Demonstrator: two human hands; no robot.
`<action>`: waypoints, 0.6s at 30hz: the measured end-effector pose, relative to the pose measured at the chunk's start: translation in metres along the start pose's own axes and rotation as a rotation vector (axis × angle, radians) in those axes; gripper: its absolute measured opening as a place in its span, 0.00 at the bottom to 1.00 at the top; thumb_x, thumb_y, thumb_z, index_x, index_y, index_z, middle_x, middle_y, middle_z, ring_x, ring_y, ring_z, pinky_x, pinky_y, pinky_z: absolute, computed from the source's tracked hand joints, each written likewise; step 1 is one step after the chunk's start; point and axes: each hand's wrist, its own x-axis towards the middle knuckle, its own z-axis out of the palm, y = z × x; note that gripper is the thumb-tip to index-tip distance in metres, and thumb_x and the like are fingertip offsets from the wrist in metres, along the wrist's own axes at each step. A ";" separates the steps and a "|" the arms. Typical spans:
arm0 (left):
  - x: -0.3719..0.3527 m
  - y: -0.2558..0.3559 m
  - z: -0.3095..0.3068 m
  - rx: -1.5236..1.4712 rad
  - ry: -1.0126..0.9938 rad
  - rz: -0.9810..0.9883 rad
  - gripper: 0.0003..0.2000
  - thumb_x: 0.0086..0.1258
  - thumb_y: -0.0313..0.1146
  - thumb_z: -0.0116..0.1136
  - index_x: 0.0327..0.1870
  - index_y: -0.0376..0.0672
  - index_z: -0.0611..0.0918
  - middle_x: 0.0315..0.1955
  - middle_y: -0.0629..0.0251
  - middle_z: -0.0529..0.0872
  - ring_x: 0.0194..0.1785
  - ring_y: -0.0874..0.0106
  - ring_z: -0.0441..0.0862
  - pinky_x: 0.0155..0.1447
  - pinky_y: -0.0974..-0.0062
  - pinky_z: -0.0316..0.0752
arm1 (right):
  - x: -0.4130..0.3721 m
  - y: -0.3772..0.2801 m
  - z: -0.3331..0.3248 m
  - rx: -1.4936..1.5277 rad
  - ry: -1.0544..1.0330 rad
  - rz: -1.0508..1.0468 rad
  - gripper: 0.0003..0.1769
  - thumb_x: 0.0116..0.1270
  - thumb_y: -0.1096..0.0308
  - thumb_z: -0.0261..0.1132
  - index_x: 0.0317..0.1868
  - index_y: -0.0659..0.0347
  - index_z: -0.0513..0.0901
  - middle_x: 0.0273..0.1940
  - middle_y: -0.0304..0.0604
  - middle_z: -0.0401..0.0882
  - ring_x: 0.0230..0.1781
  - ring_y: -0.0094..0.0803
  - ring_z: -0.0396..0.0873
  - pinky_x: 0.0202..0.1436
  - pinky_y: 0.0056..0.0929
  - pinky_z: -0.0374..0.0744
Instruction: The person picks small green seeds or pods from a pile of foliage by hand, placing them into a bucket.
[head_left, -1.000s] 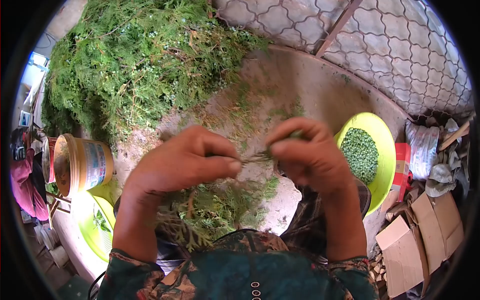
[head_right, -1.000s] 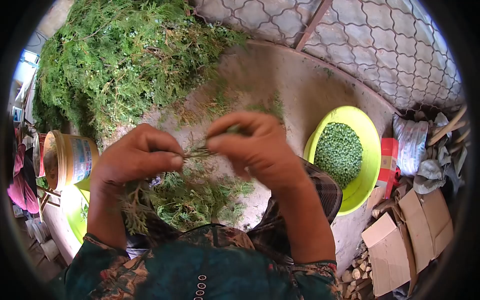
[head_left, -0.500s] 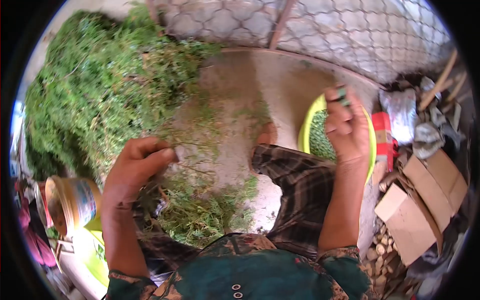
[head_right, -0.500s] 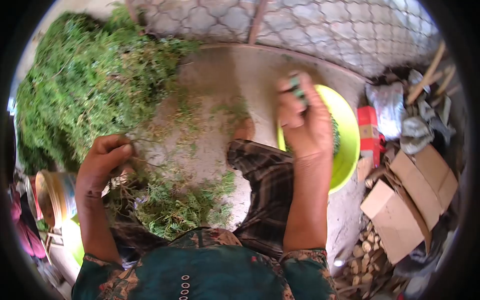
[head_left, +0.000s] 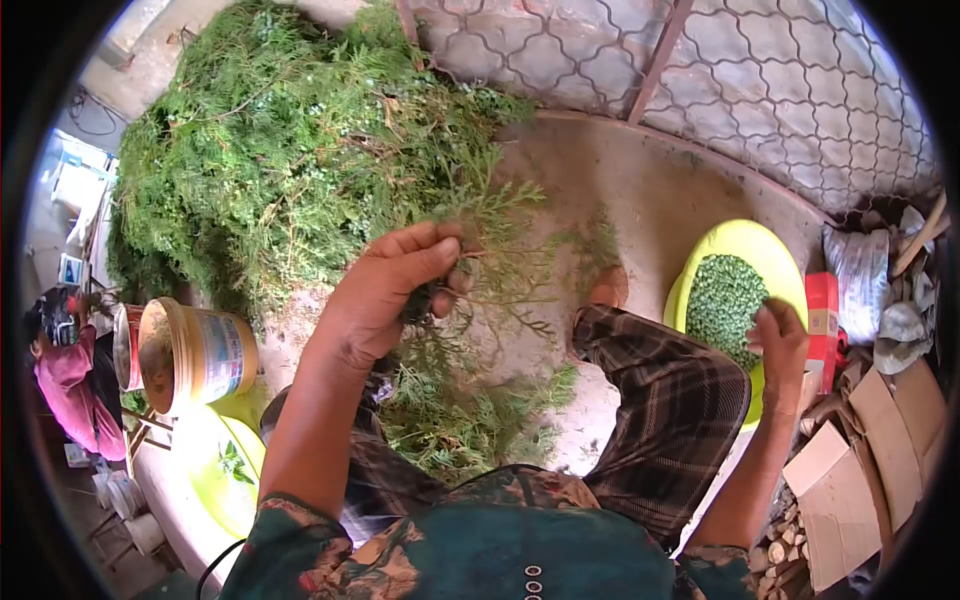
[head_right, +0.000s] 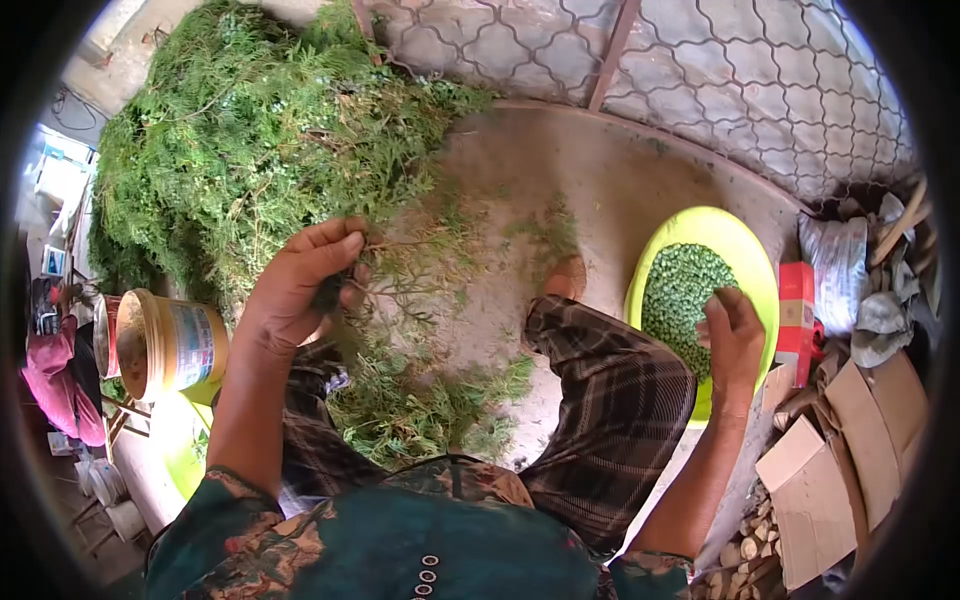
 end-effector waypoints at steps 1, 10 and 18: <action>0.000 -0.001 0.003 -0.047 0.003 0.001 0.11 0.69 0.33 0.53 0.47 0.36 0.77 0.32 0.65 0.81 0.29 0.80 0.75 0.30 0.84 0.70 | -0.008 -0.039 0.010 0.038 -0.067 -0.072 0.18 0.63 0.65 0.61 0.49 0.69 0.76 0.35 0.40 0.79 0.31 0.22 0.76 0.34 0.20 0.76; 0.000 -0.002 -0.016 -0.139 -0.015 -0.052 0.09 0.66 0.27 0.56 0.46 0.37 0.74 0.33 0.58 0.81 0.33 0.70 0.82 0.37 0.74 0.81 | -0.078 -0.172 0.074 0.474 -0.700 -0.602 0.10 0.59 0.77 0.64 0.42 0.68 0.80 0.34 0.41 0.80 0.32 0.25 0.78 0.36 0.21 0.76; -0.006 -0.008 -0.010 0.157 -0.091 0.088 0.08 0.68 0.29 0.55 0.44 0.36 0.79 0.29 0.64 0.82 0.31 0.77 0.81 0.36 0.80 0.79 | -0.064 -0.202 0.134 0.011 -0.351 -1.142 0.05 0.57 0.71 0.63 0.32 0.62 0.80 0.26 0.48 0.77 0.29 0.44 0.77 0.30 0.35 0.74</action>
